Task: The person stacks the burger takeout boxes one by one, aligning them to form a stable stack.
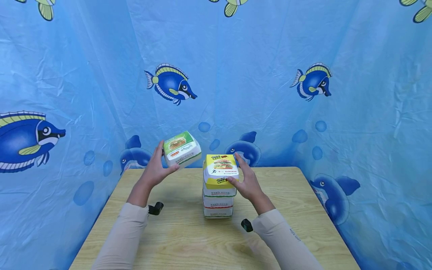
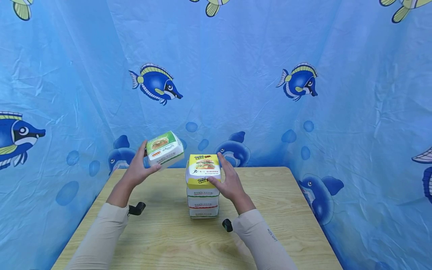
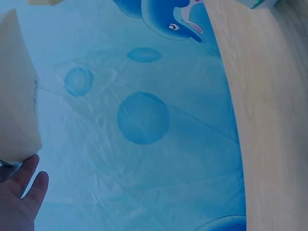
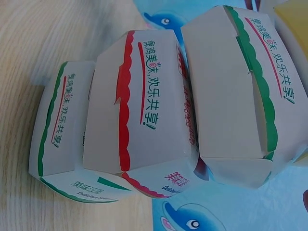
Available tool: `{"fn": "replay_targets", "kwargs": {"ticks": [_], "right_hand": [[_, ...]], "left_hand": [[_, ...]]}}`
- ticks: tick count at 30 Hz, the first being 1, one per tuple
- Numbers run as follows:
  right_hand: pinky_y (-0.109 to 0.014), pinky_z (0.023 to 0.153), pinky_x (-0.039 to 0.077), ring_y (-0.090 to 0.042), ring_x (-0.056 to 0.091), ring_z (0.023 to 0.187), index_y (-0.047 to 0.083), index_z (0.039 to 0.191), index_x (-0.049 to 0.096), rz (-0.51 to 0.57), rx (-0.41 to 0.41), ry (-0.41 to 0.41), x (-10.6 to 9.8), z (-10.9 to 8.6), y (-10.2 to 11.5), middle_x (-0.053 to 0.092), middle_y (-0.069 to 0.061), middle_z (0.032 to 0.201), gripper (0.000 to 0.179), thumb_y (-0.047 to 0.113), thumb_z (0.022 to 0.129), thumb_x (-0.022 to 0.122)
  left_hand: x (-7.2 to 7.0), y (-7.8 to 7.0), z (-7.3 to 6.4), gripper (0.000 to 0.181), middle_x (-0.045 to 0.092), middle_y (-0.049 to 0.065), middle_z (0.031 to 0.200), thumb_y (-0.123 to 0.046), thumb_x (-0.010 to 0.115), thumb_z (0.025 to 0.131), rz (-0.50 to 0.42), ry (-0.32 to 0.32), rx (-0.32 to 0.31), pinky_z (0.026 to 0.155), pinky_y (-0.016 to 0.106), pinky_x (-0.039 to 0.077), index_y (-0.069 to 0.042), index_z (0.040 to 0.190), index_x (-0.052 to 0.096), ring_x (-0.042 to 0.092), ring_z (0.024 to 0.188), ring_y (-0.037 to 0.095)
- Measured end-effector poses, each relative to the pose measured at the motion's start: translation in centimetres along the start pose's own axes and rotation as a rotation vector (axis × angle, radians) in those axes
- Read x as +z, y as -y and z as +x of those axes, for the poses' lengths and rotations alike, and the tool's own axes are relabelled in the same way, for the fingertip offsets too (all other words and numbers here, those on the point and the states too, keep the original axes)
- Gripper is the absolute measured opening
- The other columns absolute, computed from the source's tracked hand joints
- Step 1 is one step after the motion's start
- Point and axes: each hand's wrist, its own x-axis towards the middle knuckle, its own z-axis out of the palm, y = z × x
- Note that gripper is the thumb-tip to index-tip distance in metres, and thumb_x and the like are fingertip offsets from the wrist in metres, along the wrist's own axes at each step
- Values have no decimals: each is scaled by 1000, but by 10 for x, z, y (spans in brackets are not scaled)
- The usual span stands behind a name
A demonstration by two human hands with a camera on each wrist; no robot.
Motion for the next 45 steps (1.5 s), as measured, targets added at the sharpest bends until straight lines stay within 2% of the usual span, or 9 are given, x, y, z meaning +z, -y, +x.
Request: {"fn": "replay_targets", "kwargs": {"ticks": [9, 14, 17, 21, 29, 36, 41, 45], "right_hand": [[-69, 100, 29, -36, 31, 139, 26, 157, 21, 3, 6, 10, 0, -1, 0, 27, -3, 158, 91, 70, 85, 55], [-68, 102, 28, -35, 30, 140, 29, 157, 20, 0, -6, 6, 0, -1, -1, 27, -4, 158, 90, 73, 85, 52], [-69, 102, 28, -35, 29, 140, 27, 157, 21, -5, -1, 5, 0, -1, -1, 27, -6, 158, 91, 74, 84, 50], [-69, 102, 28, -35, 29, 140, 27, 157, 21, -3, 2, 8, 1, -2, -1, 28, -5, 158, 91, 74, 85, 50], [-69, 101, 29, -36, 30, 140, 22, 157, 23, 6, -8, 4, 1, -1, 0, 29, -6, 157, 91, 73, 86, 50], [-68, 103, 28, -34, 30, 140, 31, 157, 18, 19, -11, 14, 1, -2, 1, 29, -4, 157, 86, 73, 87, 46], [-69, 101, 29, -36, 32, 139, 25, 157, 21, 38, -46, -15, -1, 1, 3, 33, -6, 155, 88, 74, 88, 43], [-63, 102, 34, -33, 33, 138, 24, 157, 21, 56, -79, -31, -5, 5, 4, 34, -6, 155, 86, 72, 89, 43]], "left_hand": [[4, -23, 4, 111, 14, 6, 159, -56, 73, 79, 7, -13, 73, 93, 64, 39, -28, 157, -2, 36, 130, 33], [7, -35, 8, 110, 11, 5, 159, -54, 73, 80, 15, -24, 141, 95, 63, 39, -22, 158, 3, 36, 128, 30], [10, -39, 10, 108, 12, 3, 158, -54, 73, 79, 12, -26, 169, 93, 61, 40, -25, 158, 5, 37, 124, 28], [15, -46, 13, 108, 12, 0, 157, -54, 73, 79, -4, -8, 180, 91, 59, 43, -28, 158, 5, 39, 122, 26], [25, -62, 18, 108, 18, -1, 156, -57, 72, 78, -52, 38, 199, 96, 61, 40, -26, 158, 7, 39, 127, 25], [36, -74, 20, 109, 23, 1, 155, -61, 71, 77, -48, 47, 235, 96, 61, 40, -23, 158, 9, 41, 127, 24], [43, -81, 23, 109, 23, 1, 155, -62, 70, 77, -45, 57, 252, 97, 59, 41, -21, 158, 9, 41, 127, 24], [48, -84, 24, 109, 24, 1, 155, -63, 69, 77, -45, 68, 257, 96, 58, 42, -21, 158, 9, 41, 127, 24]]}}
